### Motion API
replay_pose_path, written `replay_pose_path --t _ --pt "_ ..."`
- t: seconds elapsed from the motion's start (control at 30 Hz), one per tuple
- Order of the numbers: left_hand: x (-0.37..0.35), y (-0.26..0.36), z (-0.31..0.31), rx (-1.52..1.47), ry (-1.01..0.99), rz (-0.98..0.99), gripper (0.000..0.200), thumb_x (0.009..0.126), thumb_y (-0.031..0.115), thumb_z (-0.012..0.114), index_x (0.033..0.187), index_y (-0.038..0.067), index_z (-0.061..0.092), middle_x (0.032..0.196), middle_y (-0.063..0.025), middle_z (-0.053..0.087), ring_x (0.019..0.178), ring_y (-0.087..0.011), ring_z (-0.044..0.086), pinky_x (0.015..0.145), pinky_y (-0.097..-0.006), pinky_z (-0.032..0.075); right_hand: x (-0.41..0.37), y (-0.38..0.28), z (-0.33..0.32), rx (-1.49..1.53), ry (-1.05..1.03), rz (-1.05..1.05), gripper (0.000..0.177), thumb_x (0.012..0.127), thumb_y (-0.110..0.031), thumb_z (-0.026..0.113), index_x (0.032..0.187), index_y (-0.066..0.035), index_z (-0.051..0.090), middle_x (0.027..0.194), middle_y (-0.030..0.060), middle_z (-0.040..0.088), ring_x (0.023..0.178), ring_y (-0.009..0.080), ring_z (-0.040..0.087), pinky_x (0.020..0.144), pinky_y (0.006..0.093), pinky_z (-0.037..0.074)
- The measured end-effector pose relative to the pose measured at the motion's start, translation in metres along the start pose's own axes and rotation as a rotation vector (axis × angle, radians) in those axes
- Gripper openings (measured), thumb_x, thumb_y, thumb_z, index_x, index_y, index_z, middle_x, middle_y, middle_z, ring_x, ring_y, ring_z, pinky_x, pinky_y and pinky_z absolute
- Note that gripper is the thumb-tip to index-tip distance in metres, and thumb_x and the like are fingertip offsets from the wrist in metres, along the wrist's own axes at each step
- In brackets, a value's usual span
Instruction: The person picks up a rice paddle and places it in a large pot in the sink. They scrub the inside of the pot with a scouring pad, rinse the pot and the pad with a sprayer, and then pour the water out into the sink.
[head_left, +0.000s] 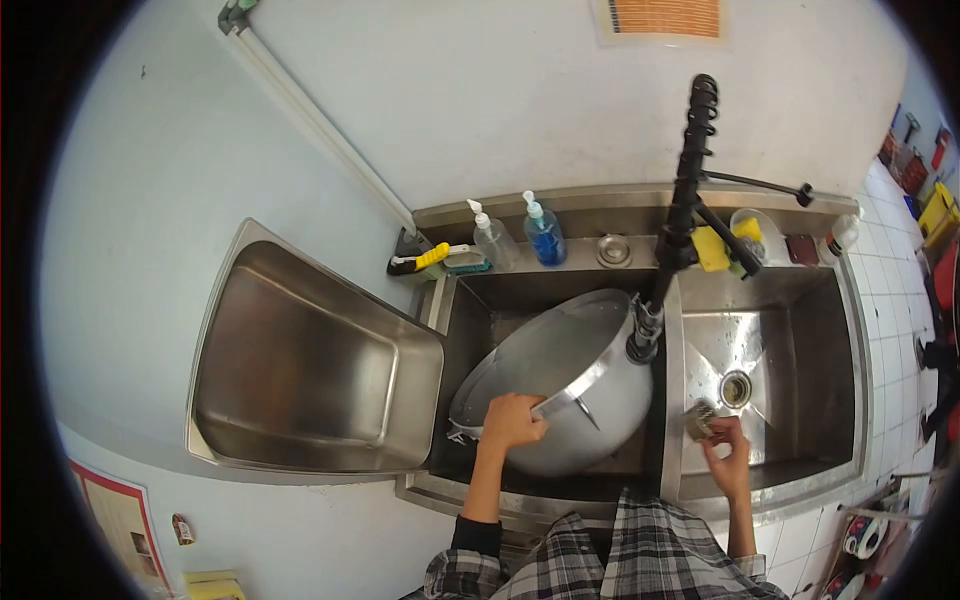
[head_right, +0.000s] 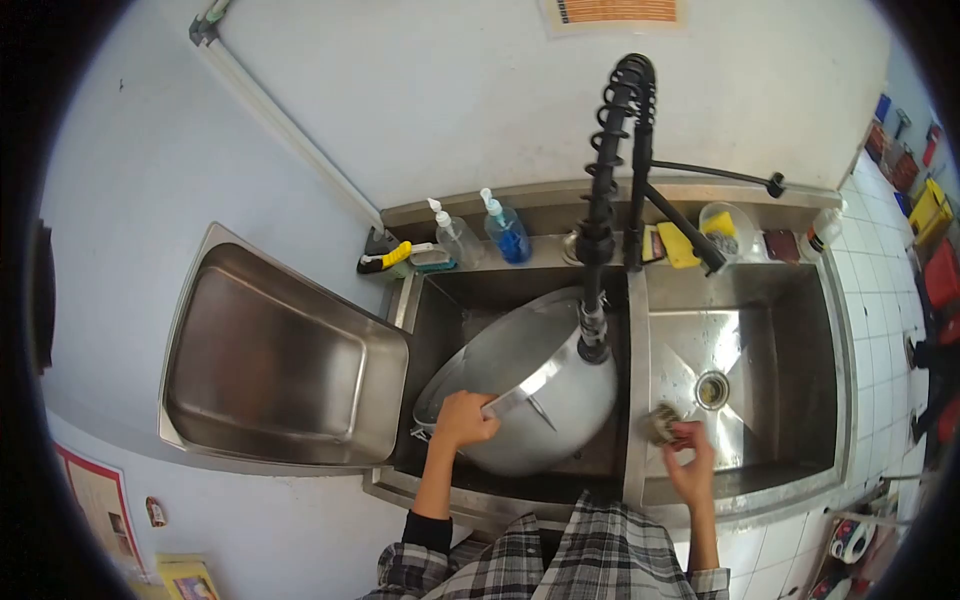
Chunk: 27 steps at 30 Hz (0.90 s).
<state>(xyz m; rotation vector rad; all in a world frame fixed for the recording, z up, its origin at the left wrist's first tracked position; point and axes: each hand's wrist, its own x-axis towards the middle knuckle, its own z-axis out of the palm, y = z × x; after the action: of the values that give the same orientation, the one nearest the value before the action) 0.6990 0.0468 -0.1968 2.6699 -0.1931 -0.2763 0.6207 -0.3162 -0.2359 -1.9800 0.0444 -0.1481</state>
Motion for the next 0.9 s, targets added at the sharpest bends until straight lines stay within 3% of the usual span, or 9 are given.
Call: replay_pose_path --t 0.13,0.2,0.3,0.43,0.5,0.6,0.7,0.73,0.9 --pt "0.001 -0.002 0.001 0.018 -0.055 -0.013 0.038 0.057 0.022 0.053 0.091 0.013 0.068 0.073 -0.0179 0.063 0.074 -0.0382 0.059 0.072 -0.0444 0.048 -0.025 -0.036 0.027 0.081 -0.371 0.039 0.035 0.068 0.005 0.061 0.101 -0.003 0.053 0.09 0.0117 0.061 0.078 0.0224 0.063 0.066 0.0332 0.049" --pt "0.005 -0.007 0.004 0.039 -0.035 0.014 0.035 0.058 0.023 0.055 0.089 0.014 0.069 0.074 -0.0175 0.063 0.074 -0.0376 0.06 0.072 -0.0442 0.048 -0.037 -0.023 0.051 -0.128 -0.585 -0.056 0.034 0.068 0.0 0.063 0.1 -0.004 0.052 0.093 0.0162 0.061 0.083 0.0324 0.062 0.069 0.0411 0.05" --pt "0.003 -0.005 0.003 0.036 -0.03 0.005 0.034 0.059 0.025 0.056 0.088 0.013 0.069 0.075 -0.0174 0.063 0.074 -0.0368 0.06 0.072 -0.0436 0.048 -0.06 0.017 0.091 -0.418 -0.613 -0.062 0.022 0.076 -0.007 0.055 0.098 -0.006 0.055 0.089 0.0176 0.061 0.081 0.035 0.062 0.069 0.041 0.051" --pt "0.004 -0.005 0.004 0.063 -0.061 -0.004 0.034 0.06 0.026 0.057 0.089 0.013 0.069 0.074 -0.017 0.063 0.074 -0.0359 0.06 0.072 -0.043 0.048 -0.059 0.049 0.132 -0.597 -0.732 0.017 0.024 0.076 -0.007 0.052 0.1 -0.006 0.059 0.091 0.0195 0.063 0.086 0.0342 0.062 0.073 0.0427 0.05" --pt "0.004 -0.006 0.004 0.092 -0.056 -0.014 0.033 0.061 0.027 0.057 0.089 0.013 0.069 0.074 -0.0166 0.064 0.074 -0.0355 0.061 0.072 -0.0426 0.048 -0.045 0.051 0.147 -0.787 -1.084 0.134 0.027 0.074 -0.008 0.055 0.099 -0.004 0.062 0.095 0.0218 0.063 0.091 0.0335 0.061 0.076 0.0422 0.05" --pt "0.002 -0.003 0.003 0.086 -0.075 -0.019 0.033 0.061 0.027 0.057 0.088 0.013 0.069 0.074 -0.0163 0.064 0.075 -0.0353 0.061 0.072 -0.0424 0.048 -0.04 0.115 0.199 -0.936 -1.312 0.018 0.03 0.078 -0.018 0.058 0.105 -0.007 0.064 0.102 0.0163 0.063 0.096 0.0296 0.061 0.078 0.0415 0.05" --pt "-0.004 -0.004 0.006 0.042 -0.048 -0.028 0.033 0.06 0.027 0.057 0.088 0.013 0.069 0.074 -0.016 0.064 0.074 -0.0353 0.061 0.072 -0.0421 0.049 -0.035 0.167 0.228 -1.007 -1.415 0.111 0.022 0.074 -0.018 0.062 0.091 -0.006 0.069 0.105 0.0129 0.063 0.097 0.0305 0.061 0.08 0.0435 0.049" --pt "-0.004 -0.005 0.006 0.047 -0.035 -0.039 0.033 0.06 0.027 0.057 0.088 0.013 0.069 0.074 -0.016 0.064 0.074 -0.0353 0.061 0.072 -0.0421 0.049 -0.04 0.201 0.239 -0.984 -1.255 0.019 0.024 0.073 -0.018 0.063 0.095 -0.01 0.069 0.104 0.0093 0.065 0.096 0.0275 0.062 0.077 0.042 0.049" --pt "0.001 -0.002 0.0 0.043 -0.053 0.026 0.034 0.059 0.025 0.055 0.088 0.015 0.068 0.071 -0.0149 0.063 0.072 -0.0357 0.061 0.07 -0.0426 0.049 -0.03 0.213 0.239 -1.004 -1.239 0.131 0.024 0.073 -0.018 0.063 0.095 -0.01 0.069 0.104 0.0092 0.065 0.096 0.0272 0.062 0.077 0.0418 0.049"
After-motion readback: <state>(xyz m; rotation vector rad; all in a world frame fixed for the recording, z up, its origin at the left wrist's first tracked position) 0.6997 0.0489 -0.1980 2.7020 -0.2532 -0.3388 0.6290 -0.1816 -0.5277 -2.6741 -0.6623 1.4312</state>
